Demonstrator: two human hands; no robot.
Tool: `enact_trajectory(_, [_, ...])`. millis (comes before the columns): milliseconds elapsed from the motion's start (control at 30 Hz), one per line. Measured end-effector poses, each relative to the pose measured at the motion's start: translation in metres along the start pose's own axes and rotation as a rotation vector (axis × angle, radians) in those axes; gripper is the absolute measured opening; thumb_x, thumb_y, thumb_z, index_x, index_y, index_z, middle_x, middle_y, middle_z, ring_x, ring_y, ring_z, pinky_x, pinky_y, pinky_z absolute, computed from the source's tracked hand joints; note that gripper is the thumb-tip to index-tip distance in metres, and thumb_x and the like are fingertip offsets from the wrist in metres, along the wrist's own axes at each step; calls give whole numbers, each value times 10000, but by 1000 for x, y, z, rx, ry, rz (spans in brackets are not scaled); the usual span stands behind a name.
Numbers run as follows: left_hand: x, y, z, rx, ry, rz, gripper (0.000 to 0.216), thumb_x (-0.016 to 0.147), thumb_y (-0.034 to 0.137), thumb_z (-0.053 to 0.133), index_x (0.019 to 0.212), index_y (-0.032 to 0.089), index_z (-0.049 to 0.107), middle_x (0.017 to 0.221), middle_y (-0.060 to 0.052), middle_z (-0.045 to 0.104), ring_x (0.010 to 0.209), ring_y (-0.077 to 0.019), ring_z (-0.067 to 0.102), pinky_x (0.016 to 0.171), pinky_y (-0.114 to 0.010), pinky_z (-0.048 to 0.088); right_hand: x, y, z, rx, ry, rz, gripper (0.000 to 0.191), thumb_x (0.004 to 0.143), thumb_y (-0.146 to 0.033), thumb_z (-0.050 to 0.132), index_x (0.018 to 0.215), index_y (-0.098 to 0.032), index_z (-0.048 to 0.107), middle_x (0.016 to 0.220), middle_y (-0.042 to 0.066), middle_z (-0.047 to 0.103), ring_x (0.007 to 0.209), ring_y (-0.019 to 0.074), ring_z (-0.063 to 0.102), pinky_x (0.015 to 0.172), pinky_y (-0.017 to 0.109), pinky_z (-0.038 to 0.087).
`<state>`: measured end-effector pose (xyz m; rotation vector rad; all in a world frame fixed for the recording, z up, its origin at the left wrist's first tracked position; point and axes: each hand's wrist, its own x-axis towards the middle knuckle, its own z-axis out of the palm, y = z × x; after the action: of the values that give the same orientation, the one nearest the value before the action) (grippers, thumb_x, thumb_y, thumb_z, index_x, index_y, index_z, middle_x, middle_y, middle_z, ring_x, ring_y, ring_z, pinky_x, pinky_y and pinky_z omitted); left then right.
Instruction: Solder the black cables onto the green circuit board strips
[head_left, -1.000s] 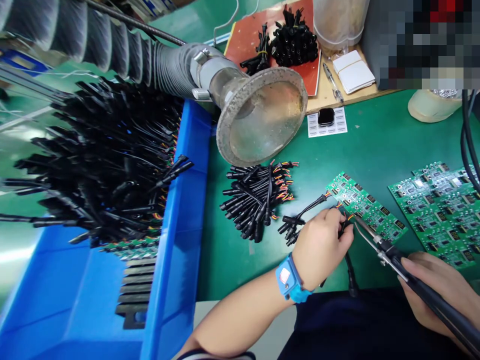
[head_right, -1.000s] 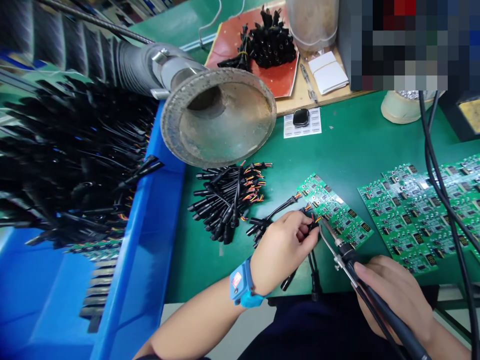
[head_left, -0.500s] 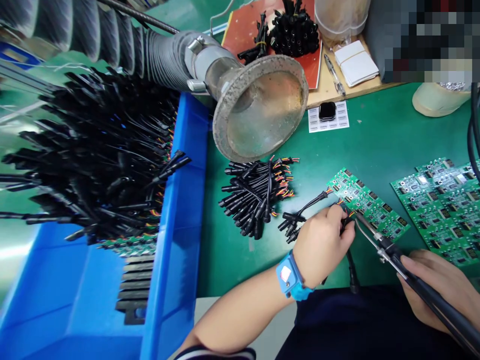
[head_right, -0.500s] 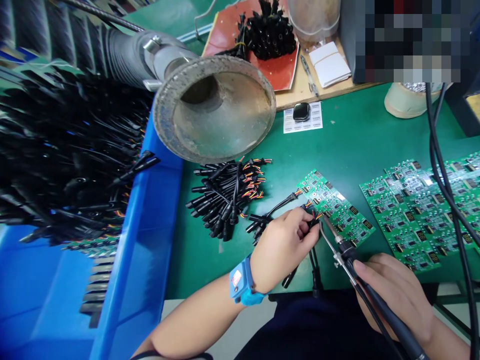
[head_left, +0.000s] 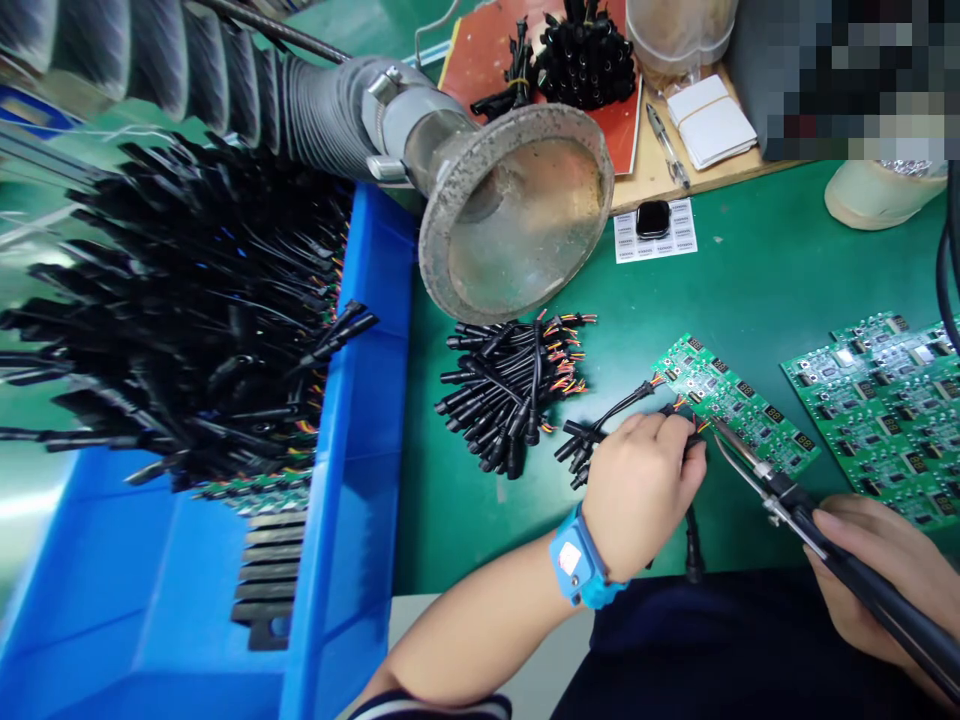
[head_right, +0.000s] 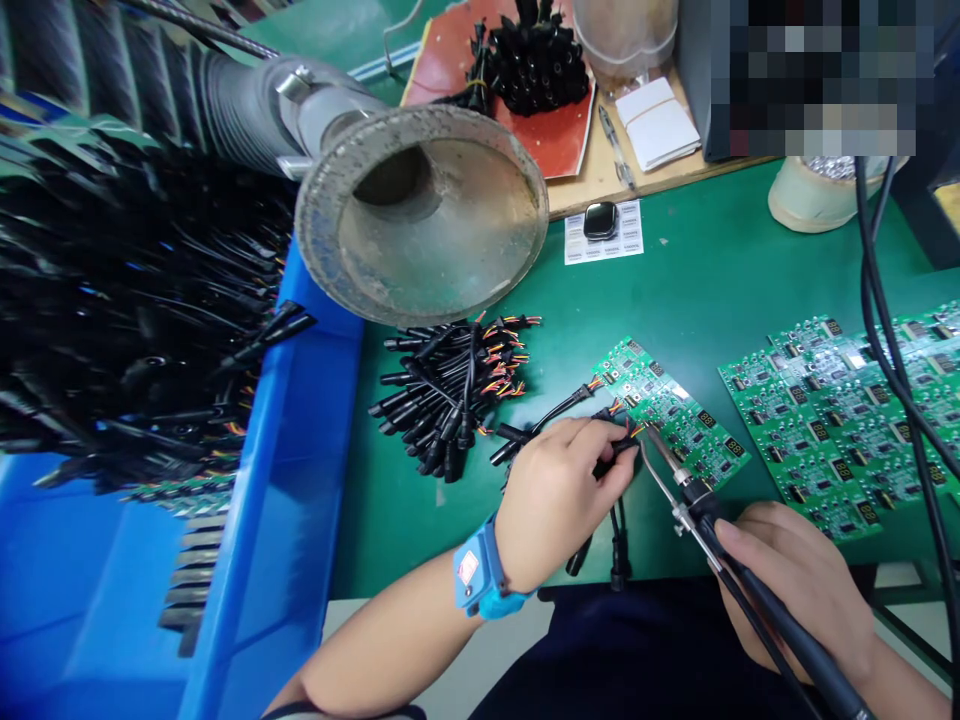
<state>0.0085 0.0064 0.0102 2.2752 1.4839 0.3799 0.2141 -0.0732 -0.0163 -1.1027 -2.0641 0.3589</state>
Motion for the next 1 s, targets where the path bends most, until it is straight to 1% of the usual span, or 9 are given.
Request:
enact_trajectory(100, [1,-3,-1,34,72,85,96,809,224,567,839,169,641,692,-48,630,802,-231,556,720,-379,467,5,-2,2,-39,6,-18,590,727,16,544,1286,-125,417,747,42,619,683,188,611,568,329,531])
enact_trajectory(167, [1,-4,-2,23,99,107,96,804,218,580,852,174,650,697,-47,633,897,-251,545,778,-404,452,6,-2,4,-51,10,-9,562,747,-9,530,1280,-145,416,755,42,612,671,181,607,553,326,527])
enact_trajectory(233, [1,-6,-2,0,105,118,103,806,208,580,867,173,655,717,-47,638,950,-253,536,819,-407,445,7,-3,4,-56,21,-10,558,757,-21,523,1284,-164,405,770,43,603,671,173,602,547,320,521])
enact_trajectory(367, [1,-7,0,-29,93,114,126,805,197,580,891,147,657,766,-61,645,945,-245,544,833,-398,450,7,-3,5,-61,0,-23,572,754,-16,537,1291,-155,401,788,47,605,698,169,602,565,315,524])
enact_trajectory(500, [1,-6,1,-40,101,104,121,800,196,585,878,135,656,761,-65,642,938,-245,547,833,-403,454,8,-3,5,-41,19,-41,564,738,-1,551,1275,-129,431,786,53,608,695,171,605,567,318,529])
enact_trajectory(667, [1,-6,1,-53,109,98,121,797,186,586,880,128,654,756,-66,639,935,-246,545,835,-405,458,10,-4,6,-57,33,-51,562,751,-7,539,1283,-141,415,787,49,608,678,165,599,543,308,521])
enact_trajectory(800, [2,-6,1,-58,103,100,132,797,185,589,891,121,656,766,-71,636,935,-247,543,835,-404,460,9,-4,6,-69,-8,-9,536,765,-29,536,1273,-150,414,775,46,605,680,165,601,561,311,522])
enact_trajectory(900, [2,-7,1,-60,107,95,127,797,181,587,895,134,654,771,-69,634,934,-247,543,828,-411,467,6,-2,3,-44,-35,22,565,765,-33,530,1297,-172,400,763,37,619,682,174,608,557,316,524])
enact_trajectory(1000, [1,-7,2,-60,121,95,125,790,173,594,889,127,655,772,-75,634,931,-250,544,824,-414,470,1,1,-1,16,1,46,594,751,-31,535,1311,-186,409,749,27,629,685,188,612,519,321,520])
